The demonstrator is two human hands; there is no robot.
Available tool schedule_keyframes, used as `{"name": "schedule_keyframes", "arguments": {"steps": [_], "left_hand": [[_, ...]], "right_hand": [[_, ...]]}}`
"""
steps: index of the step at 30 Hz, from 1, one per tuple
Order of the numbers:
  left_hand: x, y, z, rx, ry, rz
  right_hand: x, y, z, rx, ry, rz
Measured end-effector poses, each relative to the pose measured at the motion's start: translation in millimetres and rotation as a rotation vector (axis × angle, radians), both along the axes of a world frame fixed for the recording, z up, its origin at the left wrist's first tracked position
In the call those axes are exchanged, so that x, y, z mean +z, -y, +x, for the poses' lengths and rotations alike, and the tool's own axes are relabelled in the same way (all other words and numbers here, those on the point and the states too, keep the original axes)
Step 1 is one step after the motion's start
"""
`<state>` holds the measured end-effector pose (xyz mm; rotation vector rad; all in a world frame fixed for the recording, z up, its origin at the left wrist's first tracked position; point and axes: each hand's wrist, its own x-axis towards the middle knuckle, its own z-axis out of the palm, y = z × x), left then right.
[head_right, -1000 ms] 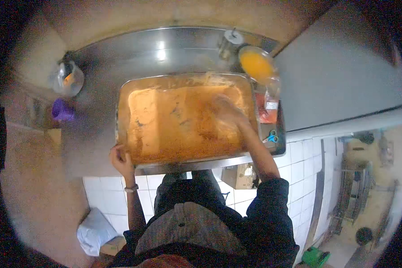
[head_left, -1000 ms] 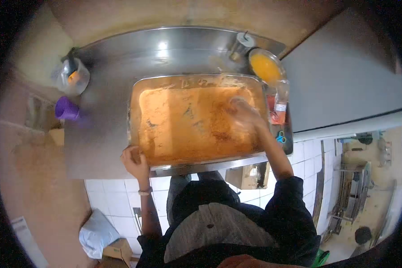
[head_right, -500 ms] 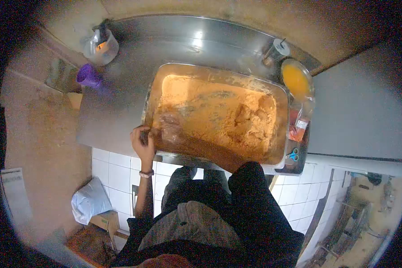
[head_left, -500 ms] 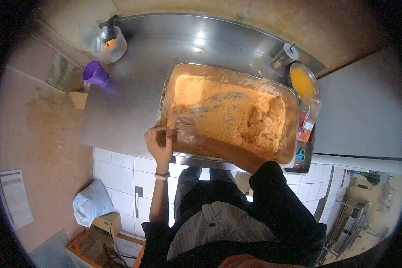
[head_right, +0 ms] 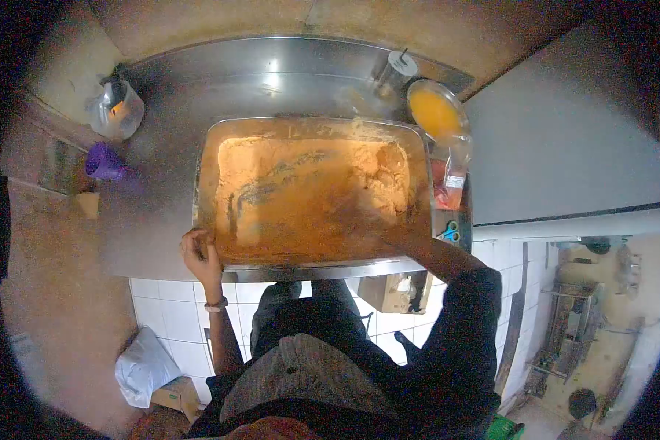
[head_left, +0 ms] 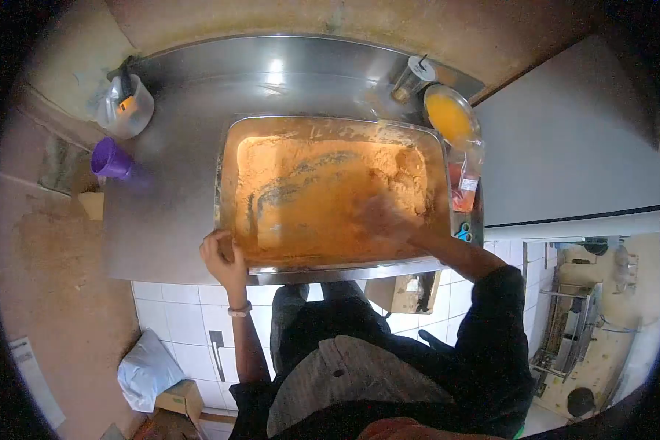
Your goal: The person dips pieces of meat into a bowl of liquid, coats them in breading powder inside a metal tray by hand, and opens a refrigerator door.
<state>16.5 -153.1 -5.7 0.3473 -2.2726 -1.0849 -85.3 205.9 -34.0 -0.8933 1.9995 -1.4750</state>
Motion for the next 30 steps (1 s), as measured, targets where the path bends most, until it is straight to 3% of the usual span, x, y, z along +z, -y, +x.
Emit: {"name": "schedule_keyframes", "arguments": {"steps": [2, 4, 5, 7, 9, 10, 12, 13, 14, 16, 19, 20, 22, 26, 28, 30], "left_hand": [[1.3, -0.3, 0.3, -0.007, 0.016, 0.013], [-1.1, 0.2, 0.9, -0.004, 0.03, 0.0], [-1.4, 1.2, 0.5, -0.001, 0.042, -0.02], [3.0, -0.6, 0.1, 0.001, 0.032, -0.022], [6.5, -1.5, -0.7, 0.001, 0.024, -0.024], [7.0, -2.3, -0.7, 0.01, 0.031, -0.009], [4.8, -5.8, 0.1, 0.02, 0.042, 0.014], [3.5, -4.3, 0.0, 0.009, 0.037, -0.007], [2.9, -1.5, -0.9, 0.002, 0.029, -0.03], [1.1, 0.6, -0.1, 0.01, 0.036, -0.055], [3.9, 1.5, -2.0, 0.016, 0.018, -0.034], [5.2, 1.9, -3.3, 0.012, -0.003, -0.002], [7.7, 1.2, -2.9, 0.02, 0.007, 0.007], [4.6, 1.4, -1.8, 0.033, -0.023, 0.003], [4.3, 2.0, -1.7, 0.031, -0.032, -0.01], [5.6, 2.9, -3.0, 0.036, -0.028, -0.022]], "right_hand": [[-4.6, -46.8, -2.8, -0.008, -0.266, 0.219], [23.9, -55.8, 9.2, 0.005, -0.601, 0.647], [39.5, -45.4, 18.0, -0.06, -0.596, 0.954], [72.2, -20.4, 26.7, -0.127, -0.585, 1.258], [95.4, 5.2, 29.8, -0.222, -0.314, 1.417], [74.3, 11.0, 29.1, -0.223, -0.312, 1.418], [16.0, 10.6, 27.5, -0.183, -0.84, 1.336], [11.5, 9.1, 27.4, -0.179, -0.838, 1.332], [11.9, 9.9, 23.6, -0.129, -0.58, 1.292], [14.5, 11.6, 24.0, -0.074, -0.331, 1.229], [28.9, 19.0, 37.0, -0.219, -0.293, 0.99], [22.0, 27.7, 39.1, -0.087, -0.49, 1.281], [15.9, 25.8, 43.1, 0.07, -0.692, 1.573], [34.8, 0.3, 35.8, 0.078, -0.384, 1.068], [42.9, 2.9, 24.7, 0.073, -0.329, 0.936], [60.9, 18.7, 6.0, 0.173, -0.343, 1.188]]}}
